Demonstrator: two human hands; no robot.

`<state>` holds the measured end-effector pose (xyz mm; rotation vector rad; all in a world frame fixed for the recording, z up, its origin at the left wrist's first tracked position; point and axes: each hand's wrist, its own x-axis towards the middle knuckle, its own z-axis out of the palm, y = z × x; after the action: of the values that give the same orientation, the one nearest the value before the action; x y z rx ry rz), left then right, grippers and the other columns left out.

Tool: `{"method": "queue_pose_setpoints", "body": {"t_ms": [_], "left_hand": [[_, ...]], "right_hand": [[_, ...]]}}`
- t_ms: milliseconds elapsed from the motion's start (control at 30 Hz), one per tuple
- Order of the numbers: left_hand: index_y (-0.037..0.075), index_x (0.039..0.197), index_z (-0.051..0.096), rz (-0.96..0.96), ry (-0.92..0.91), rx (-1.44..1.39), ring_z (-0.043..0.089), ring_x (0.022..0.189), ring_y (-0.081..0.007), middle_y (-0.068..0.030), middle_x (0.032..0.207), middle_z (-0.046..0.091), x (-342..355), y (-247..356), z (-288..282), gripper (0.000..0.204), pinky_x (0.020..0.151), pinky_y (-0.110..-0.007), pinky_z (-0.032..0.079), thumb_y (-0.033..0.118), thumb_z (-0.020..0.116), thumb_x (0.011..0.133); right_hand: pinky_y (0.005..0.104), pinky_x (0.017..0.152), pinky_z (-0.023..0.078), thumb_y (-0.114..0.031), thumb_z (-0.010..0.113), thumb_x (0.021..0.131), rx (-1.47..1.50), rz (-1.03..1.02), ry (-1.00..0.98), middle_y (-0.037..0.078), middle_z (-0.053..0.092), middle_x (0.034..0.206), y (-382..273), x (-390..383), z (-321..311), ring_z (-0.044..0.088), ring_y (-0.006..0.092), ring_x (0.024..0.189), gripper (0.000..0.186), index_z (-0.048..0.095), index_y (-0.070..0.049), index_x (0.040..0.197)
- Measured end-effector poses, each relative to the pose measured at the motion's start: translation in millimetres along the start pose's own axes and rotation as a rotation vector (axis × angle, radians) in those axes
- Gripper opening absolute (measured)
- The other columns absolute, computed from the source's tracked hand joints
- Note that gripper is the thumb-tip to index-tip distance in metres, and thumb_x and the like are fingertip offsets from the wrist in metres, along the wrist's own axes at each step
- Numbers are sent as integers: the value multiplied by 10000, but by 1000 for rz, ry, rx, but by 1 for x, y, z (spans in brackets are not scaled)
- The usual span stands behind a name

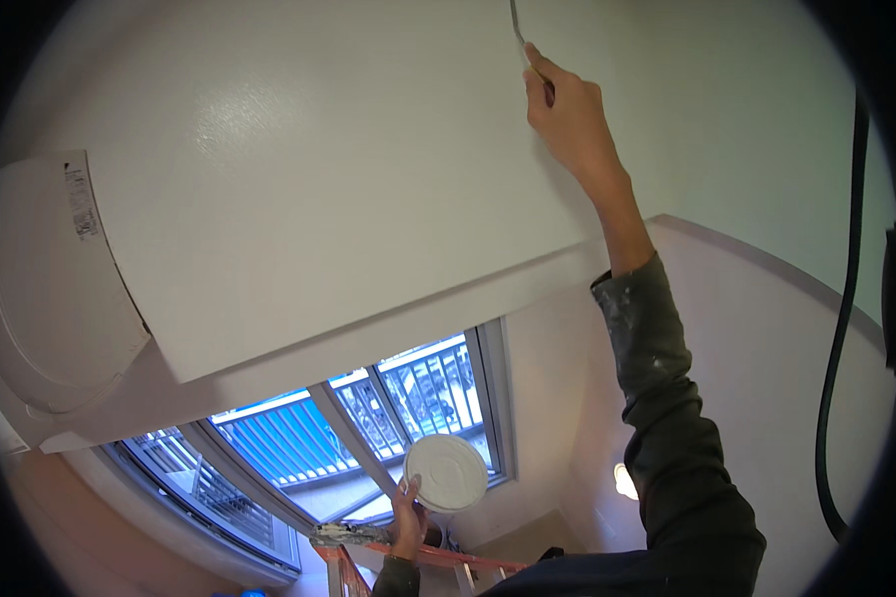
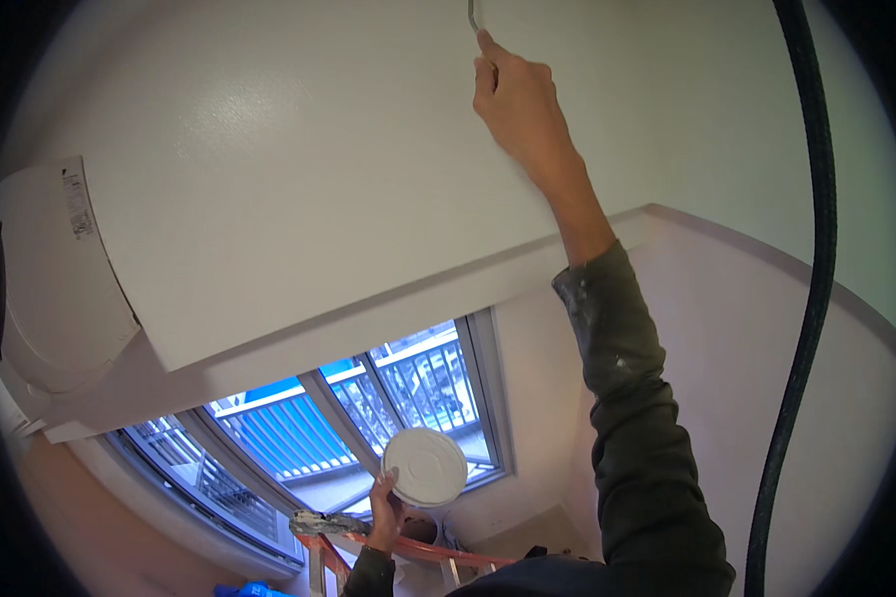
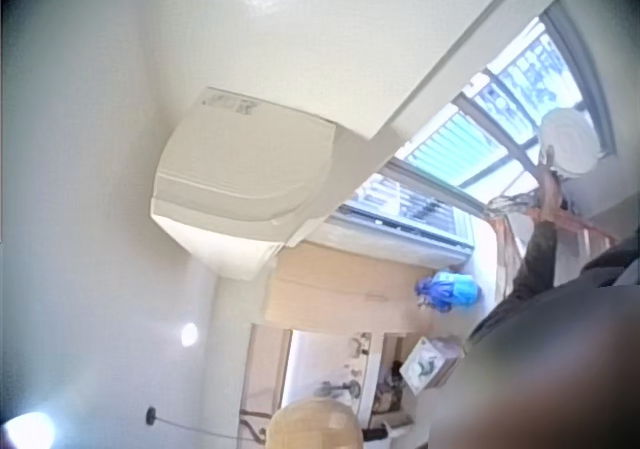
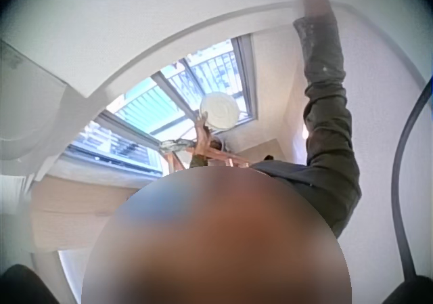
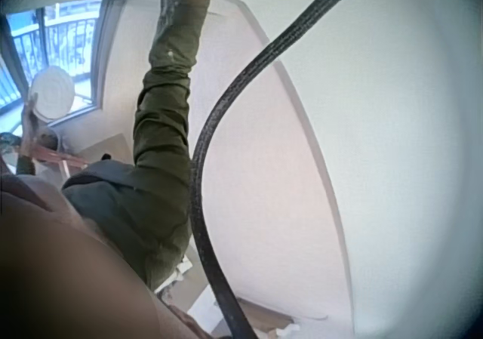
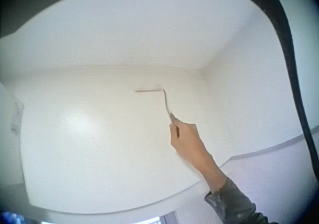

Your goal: The person uses a paint roller to apply white paint to the ceiling above an air conditioning unit. They repeatedly dip the roller into a paint bucket and roll it across the ceiling surface, covering the area around the unit.

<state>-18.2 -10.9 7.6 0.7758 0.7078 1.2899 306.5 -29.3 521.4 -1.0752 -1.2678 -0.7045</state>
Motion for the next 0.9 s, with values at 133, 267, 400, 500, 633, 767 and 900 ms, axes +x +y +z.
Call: {"method": "queue_pose_setpoints", "body": {"t_ms": [133,267,400,500,633,767,900], "left_hand": [[53,1285,533,15,40,-1,579,625,-51,2,938,627,0,-2,5,367,435,-182,427,232,593,971],[8,1354,458,-10,-3,52,608,1122,-204,-115,1229,605,0,-2,-2,451,945,-354,506,232,535,971],[6,1358,455,81,-39,-24,642,1022,-162,-92,1195,608,-5,3,11,440,774,-299,558,209,556,981],[-3,1386,422,51,-72,14,601,1141,-215,-129,1289,565,-10,10,13,472,904,-357,529,207,549,983],[3,1380,421,41,-74,43,625,1087,-201,-118,1252,584,-6,9,17,459,829,-338,547,232,531,997],[19,1364,438,41,-81,53,617,1094,-184,-95,1235,590,-10,9,10,417,836,-334,538,209,519,1002],[20,1361,443,-6,-85,45,600,1122,-185,-85,1245,583,-6,10,11,417,889,-338,524,209,529,1000]], "right_hand": [[371,577,455,-126,544,970,-9,35,-21,139,579,645,7,-61,2,540,235,538,390,566,-14,1342],[356,540,418,-93,569,963,26,44,2,114,483,589,21,-129,1,451,206,516,393,568,-28,1351],[357,523,404,-78,582,957,-33,-16,-4,86,435,594,29,-185,-1,431,187,515,438,538,-67,1393],[350,507,398,-76,585,956,-59,64,-93,71,432,606,29,-225,-5,429,174,515,473,510,-93,1423],[329,483,390,-71,591,953,-50,153,-155,64,437,611,36,-281,-14,424,157,508,490,501,-107,1433],[315,471,385,-63,602,945,-21,206,-189,58,437,604,32,-317,-16,417,144,495,507,498,-114,1438],[300,463,370,-51,613,934,6,222,-181,43,439,596,33,-339,-16,412,130,493,507,511,-106,1428]]}}
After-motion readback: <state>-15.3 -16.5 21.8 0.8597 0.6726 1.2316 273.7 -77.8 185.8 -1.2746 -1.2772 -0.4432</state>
